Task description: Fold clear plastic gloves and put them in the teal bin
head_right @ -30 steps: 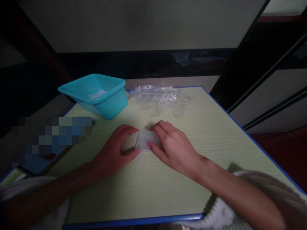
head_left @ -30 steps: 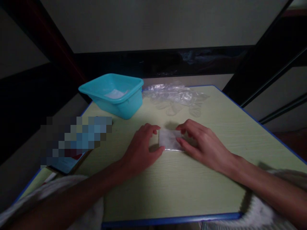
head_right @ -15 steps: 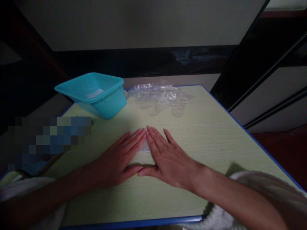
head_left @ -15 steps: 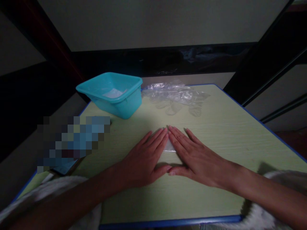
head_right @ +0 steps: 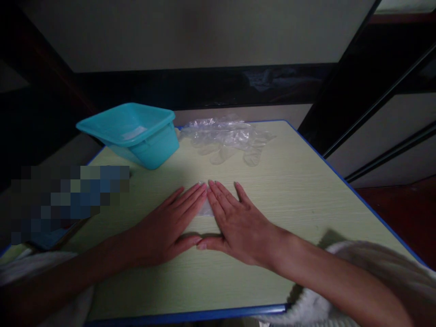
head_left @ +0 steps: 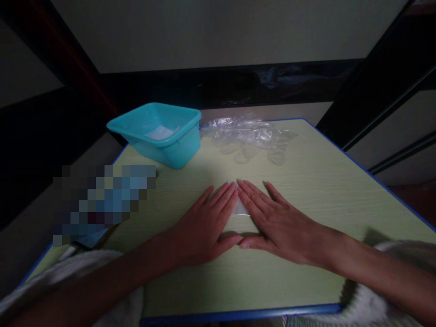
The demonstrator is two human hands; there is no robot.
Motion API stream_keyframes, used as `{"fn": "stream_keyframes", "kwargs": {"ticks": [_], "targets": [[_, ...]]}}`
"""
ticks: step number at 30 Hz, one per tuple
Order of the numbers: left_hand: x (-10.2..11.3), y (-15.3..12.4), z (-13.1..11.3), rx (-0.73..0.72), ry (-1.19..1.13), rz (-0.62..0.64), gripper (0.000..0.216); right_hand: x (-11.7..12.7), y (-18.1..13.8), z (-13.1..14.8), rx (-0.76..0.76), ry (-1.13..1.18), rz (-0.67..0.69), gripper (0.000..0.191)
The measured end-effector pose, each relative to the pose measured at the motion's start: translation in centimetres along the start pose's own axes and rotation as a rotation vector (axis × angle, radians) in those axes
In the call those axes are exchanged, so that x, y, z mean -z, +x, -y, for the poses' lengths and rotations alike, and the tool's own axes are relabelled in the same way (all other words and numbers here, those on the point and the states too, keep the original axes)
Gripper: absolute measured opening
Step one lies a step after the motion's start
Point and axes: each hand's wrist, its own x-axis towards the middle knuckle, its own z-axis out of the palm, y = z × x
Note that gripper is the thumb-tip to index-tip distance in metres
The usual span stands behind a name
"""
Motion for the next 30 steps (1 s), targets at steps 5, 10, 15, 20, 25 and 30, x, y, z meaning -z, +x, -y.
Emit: {"fn": "stream_keyframes", "kwargs": {"ticks": [5, 10, 15, 20, 25, 30], "targets": [[0.1, 0.1, 0.0, 0.007, -0.010, 0.004, 0.072, 0.0, -0.4, -0.3, 0.009, -0.034, -0.008, 0.090], [0.2, 0.1, 0.0, 0.017, -0.040, 0.019, 0.072, 0.6, -0.4, -0.6, 0.015, -0.061, 0.008, 0.090], [0.2, 0.0, 0.1, 0.041, -0.122, -0.039, 0.075, 2.1, 0.1, -0.7, 0.042, -0.132, -0.048, 0.072], [0.0, -0.1, 0.5, 0.121, -0.284, -0.195, 0.070, 3.0, 0.5, -0.7, 0.149, -0.160, -0.151, 0.026], [-0.3, -0.2, 0.8, 0.267, -0.458, -0.312, 0.059, 2.5, 0.7, -0.5, 0.222, -0.225, -0.209, 0.014], [-0.1, 0.1, 1.2, 0.400, -0.630, -0.420, 0.043, 2.0, 0.8, -0.5, 0.247, -0.269, -0.192, 0.014]]}}
